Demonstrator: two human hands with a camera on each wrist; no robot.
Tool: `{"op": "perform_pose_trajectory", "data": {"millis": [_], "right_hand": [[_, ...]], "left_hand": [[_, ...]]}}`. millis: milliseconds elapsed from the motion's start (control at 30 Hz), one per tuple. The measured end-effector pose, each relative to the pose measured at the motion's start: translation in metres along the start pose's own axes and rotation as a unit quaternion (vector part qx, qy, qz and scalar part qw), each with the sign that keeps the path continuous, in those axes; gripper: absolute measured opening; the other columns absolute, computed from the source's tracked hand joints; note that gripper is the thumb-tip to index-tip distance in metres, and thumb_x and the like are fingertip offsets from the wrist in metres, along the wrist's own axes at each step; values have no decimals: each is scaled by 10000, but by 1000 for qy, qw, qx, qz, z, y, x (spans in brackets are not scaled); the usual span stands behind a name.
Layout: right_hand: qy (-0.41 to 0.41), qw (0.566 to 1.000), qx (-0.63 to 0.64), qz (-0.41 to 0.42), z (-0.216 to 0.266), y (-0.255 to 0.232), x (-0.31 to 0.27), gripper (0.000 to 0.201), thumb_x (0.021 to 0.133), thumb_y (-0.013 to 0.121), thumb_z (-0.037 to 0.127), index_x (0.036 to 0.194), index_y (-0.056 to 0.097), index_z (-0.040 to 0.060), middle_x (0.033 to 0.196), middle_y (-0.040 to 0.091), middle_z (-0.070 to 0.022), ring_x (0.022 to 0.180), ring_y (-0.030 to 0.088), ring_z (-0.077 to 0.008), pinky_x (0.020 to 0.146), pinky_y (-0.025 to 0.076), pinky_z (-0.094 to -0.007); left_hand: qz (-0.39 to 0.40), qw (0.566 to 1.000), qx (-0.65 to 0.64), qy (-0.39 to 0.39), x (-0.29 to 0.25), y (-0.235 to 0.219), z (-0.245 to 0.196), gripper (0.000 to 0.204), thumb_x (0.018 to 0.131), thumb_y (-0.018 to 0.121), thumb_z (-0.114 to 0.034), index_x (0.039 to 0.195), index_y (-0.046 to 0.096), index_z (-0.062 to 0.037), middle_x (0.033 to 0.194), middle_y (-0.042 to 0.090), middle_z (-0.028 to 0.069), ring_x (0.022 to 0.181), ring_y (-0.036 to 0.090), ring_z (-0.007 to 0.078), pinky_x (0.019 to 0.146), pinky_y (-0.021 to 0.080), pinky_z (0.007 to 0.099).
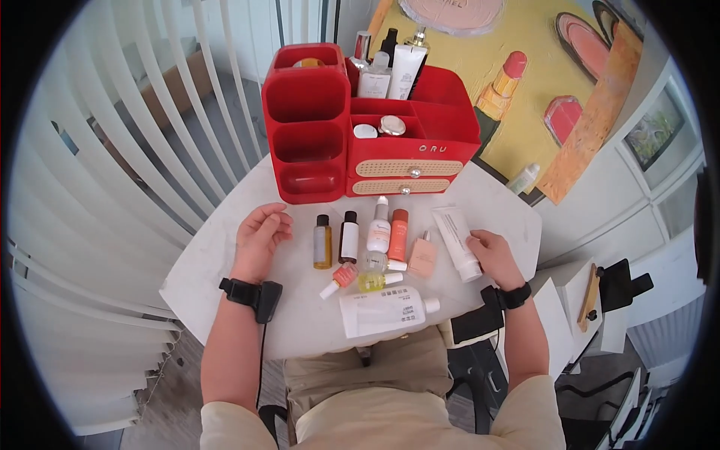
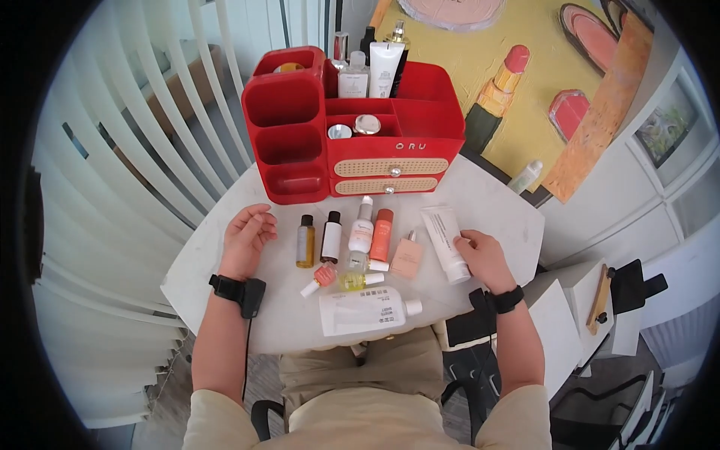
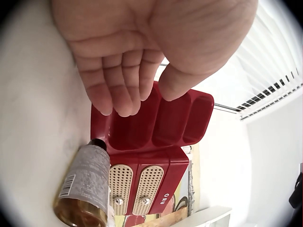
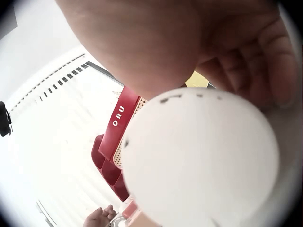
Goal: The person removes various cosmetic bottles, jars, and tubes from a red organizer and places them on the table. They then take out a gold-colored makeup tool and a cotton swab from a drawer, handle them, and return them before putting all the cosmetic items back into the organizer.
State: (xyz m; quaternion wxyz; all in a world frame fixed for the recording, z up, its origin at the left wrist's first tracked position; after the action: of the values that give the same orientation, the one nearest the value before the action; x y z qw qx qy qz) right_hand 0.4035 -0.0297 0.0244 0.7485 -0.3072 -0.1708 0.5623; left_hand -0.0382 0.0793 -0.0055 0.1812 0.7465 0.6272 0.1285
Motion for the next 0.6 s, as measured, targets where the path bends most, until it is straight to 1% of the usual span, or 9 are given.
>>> {"op": "perform_pose_trajectory", "data": {"millis": [133, 200, 333, 400, 433, 500, 533, 567, 600], "right_hand": [[28, 999, -18, 1, 18, 6, -16, 378, 919, 601, 283, 1092, 665, -47, 642, 640, -104, 514, 599, -148, 491, 460, -295], [-6, 1000, -24, -10, 23, 10, -12, 381, 921, 601, 286, 1087, 665, -50, 629, 637, -106, 497, 598, -160, 496, 465, -303], [19, 1000, 10, -5, 27, 12, -8, 390, 930, 579, 319, 1059, 675, -36, 631, 641, -114, 496, 603, -175, 506, 473, -319], [4, 999, -48, -11, 28, 5, -4, 426, 941, 551, 360, 1036, 681, -34, 641, 645, -132, 535, 627, -179, 513, 481, -314], [4, 999, -41, -13, 24, 1, 5, 426, 941, 551, 360, 1036, 681, -34, 641, 645, -132, 535, 627, -179, 513, 481, -314], [-9, 993, -61, -99, 14, -19, 29, 408, 944, 526, 354, 1010, 686, -16, 631, 631, -103, 524, 599, -149, 504, 467, -284], [-12, 993, -49, -103, 11, -25, 41, 408, 944, 526, 354, 1010, 686, -16, 631, 631, -103, 524, 599, -149, 504, 467, -284], [45, 992, 83, -84, -1, -28, 55, 370, 940, 528, 325, 1007, 682, -5, 633, 615, -79, 518, 573, -133, 500, 456, -269], [100, 970, 214, -62, -11, -25, 66, 333, 935, 530, 297, 1004, 677, 6, 636, 598, -56, 512, 547, -117, 495, 445, -254]], "left_hand": [[16, 999, 32, 8, 1, 2, 0, 227, 989, 516, -133, 1163, 604, -17, 958, 656, 66, 840, 610, 145, 787, 505, 290], [16, 999, 41, 10, 1, 3, 0, 228, 990, 513, -131, 1166, 603, -17, 960, 656, 65, 841, 609, 143, 787, 505, 290], [14, 999, 38, 15, 0, 2, -1, 224, 987, 508, -105, 1162, 604, -2, 962, 657, 74, 839, 610, 140, 784, 511, 289], [10, 999, 42, 16, 1, 2, -1, 220, 984, 504, -82, 1158, 606, 5, 962, 658, 80, 839, 611, 140, 781, 518, 288], [5, 999, 45, 15, 0, 3, -1, 227, 986, 511, -109, 1161, 603, 3, 959, 657, 77, 832, 612, 141, 783, 514, 290], [3, 998, 59, 20, 0, 3, -1, 237, 988, 519, -137, 1164, 599, 1, 957, 657, 74, 826, 612, 142, 784, 510, 292], [4, 998, 52, 18, 0, 3, 1, 238, 987, 520, -137, 1165, 598, 0, 956, 657, 73, 825, 613, 142, 782, 512, 294], [5, 999, 47, 18, 1, 2, 1, 239, 986, 521, -137, 1167, 597, -1, 956, 657, 73, 825, 615, 143, 780, 515, 296], [3, 999, 45, 18, 1, 1, 1, 243, 984, 521, -135, 1174, 592, -1, 955, 657, 71, 827, 616, 143, 776, 517, 298]]}}
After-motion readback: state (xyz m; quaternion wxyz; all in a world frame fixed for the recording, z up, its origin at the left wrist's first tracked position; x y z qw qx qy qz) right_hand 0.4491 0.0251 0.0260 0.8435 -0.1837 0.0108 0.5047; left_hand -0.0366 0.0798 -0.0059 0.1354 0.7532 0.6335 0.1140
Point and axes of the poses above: each hand's wrist, its own x-axis towards the middle knuckle, its own y-axis out of the palm, z = x × y, the point moved 7 cm from there along x, towards the middle knuckle
